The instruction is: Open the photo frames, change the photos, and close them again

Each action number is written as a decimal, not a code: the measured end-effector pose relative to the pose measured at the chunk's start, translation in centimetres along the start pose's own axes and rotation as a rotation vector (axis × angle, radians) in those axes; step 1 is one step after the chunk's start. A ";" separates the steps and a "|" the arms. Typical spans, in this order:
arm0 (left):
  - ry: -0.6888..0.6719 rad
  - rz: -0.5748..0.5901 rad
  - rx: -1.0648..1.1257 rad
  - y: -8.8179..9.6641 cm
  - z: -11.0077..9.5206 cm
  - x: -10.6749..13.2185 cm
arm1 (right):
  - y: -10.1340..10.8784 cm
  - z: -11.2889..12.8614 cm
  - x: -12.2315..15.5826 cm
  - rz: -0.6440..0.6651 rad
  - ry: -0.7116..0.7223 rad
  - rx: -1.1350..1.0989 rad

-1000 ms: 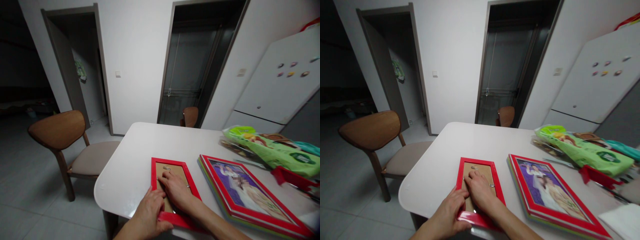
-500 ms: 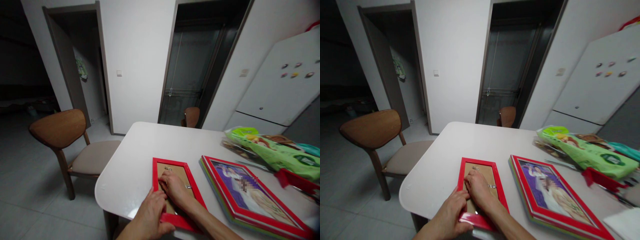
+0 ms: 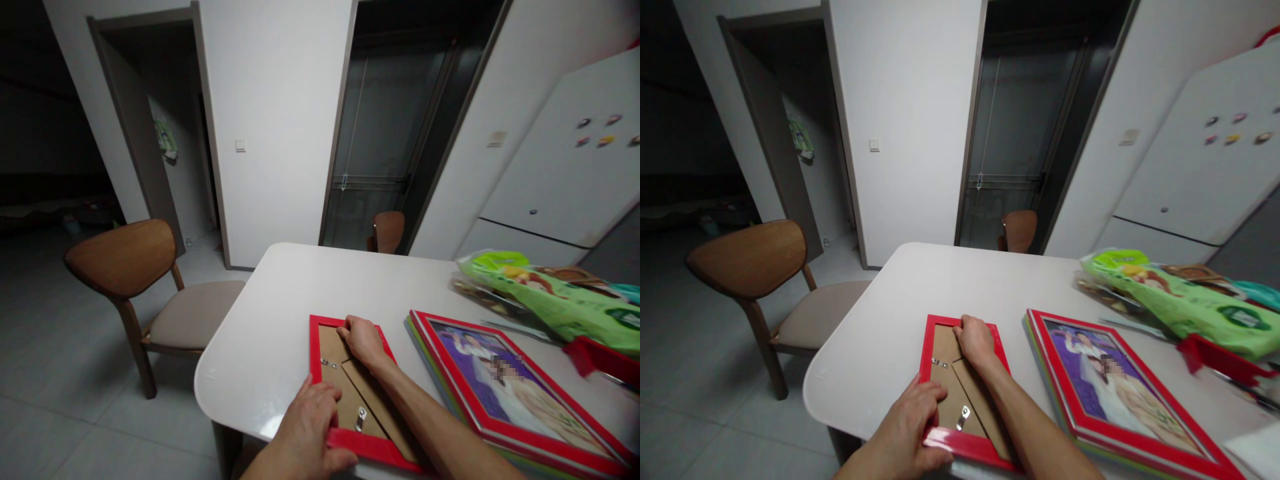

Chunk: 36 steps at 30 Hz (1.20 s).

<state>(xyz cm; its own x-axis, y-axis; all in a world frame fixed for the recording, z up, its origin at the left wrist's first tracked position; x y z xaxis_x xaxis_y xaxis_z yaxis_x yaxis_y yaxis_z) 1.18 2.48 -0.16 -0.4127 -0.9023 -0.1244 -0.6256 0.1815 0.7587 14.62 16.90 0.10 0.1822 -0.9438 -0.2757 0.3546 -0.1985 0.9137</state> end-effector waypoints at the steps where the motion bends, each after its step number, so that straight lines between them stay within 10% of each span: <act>1: 0.006 0.007 -0.002 0.0 0.0 0.0 | 0.1 -0.1 -0.1 -0.006 -0.008 0.002; 6: 0.002 -0.003 0.016 0.2 -0.1 -0.1 | 1.8 1.1 1.3 0.014 0.088 -0.070; 15: 0.010 0.005 0.036 0.6 -0.4 -0.1 | 5.5 5.6 12.7 0.245 0.650 -0.240; 36: 0.002 0.087 -0.052 2.1 -0.5 -0.2 | 4.5 4.9 12.2 0.299 0.577 -0.306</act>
<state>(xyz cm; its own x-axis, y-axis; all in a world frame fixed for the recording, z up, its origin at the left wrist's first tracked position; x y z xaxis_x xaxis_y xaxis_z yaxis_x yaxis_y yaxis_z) 0.30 2.86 1.83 -0.4628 -0.8847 -0.0551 -0.5524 0.2392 0.7985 13.91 3.20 2.31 0.7375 -0.6393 -0.2178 0.4398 0.2099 0.8732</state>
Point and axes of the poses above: each hand's wrist, its own x-axis away from the middle knuckle, its own y-axis out of the back of the hand, z = x × y, the point moved 5 cm from there along -x, towards the middle knuckle, and after that the axes turned 10 degrees about y, right-handed, at the moved point
